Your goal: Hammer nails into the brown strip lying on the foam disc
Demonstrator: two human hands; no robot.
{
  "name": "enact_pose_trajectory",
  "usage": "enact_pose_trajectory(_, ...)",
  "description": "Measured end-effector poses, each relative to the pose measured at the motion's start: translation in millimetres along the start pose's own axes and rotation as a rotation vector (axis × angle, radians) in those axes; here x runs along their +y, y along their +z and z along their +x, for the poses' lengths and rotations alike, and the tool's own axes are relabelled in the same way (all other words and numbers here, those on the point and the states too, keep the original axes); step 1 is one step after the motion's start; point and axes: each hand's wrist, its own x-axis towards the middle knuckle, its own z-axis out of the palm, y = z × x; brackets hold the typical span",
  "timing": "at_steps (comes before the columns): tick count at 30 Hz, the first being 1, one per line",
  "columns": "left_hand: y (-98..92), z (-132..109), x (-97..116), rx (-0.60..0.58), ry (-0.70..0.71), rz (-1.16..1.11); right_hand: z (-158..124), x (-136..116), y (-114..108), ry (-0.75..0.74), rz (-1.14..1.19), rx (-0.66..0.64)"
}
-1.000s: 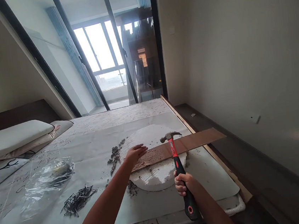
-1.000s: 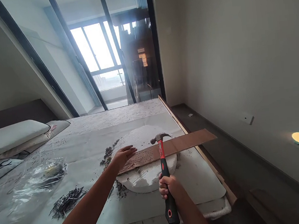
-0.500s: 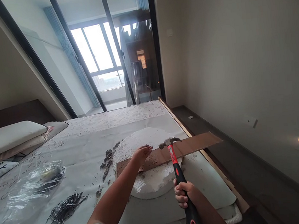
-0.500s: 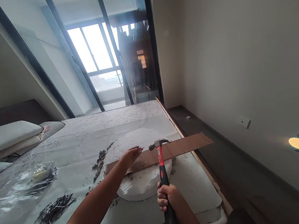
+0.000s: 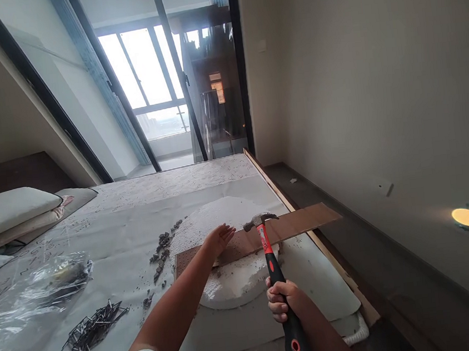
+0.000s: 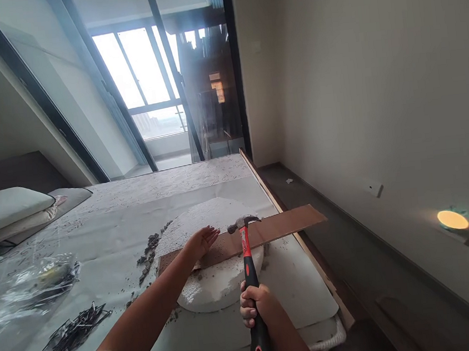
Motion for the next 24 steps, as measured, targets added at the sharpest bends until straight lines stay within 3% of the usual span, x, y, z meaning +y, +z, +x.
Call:
enact_pose_trajectory(9,2.5,3.1,-3.8,0.032,0.000,0.001,-2.6,-0.9,-2.4,0.013,-0.017,-0.038)
enact_pose_trajectory(17,-0.2,1.2,0.8,-0.057,-0.112,-0.036,-4.8,1.1,-5.5,-0.022,-0.082,-0.003)
enact_pose_trajectory(24,-11.3,5.6,-3.3,-0.124,-0.121,-0.051,-10.2,11.6,-9.2,-0.041,-0.259,0.076)
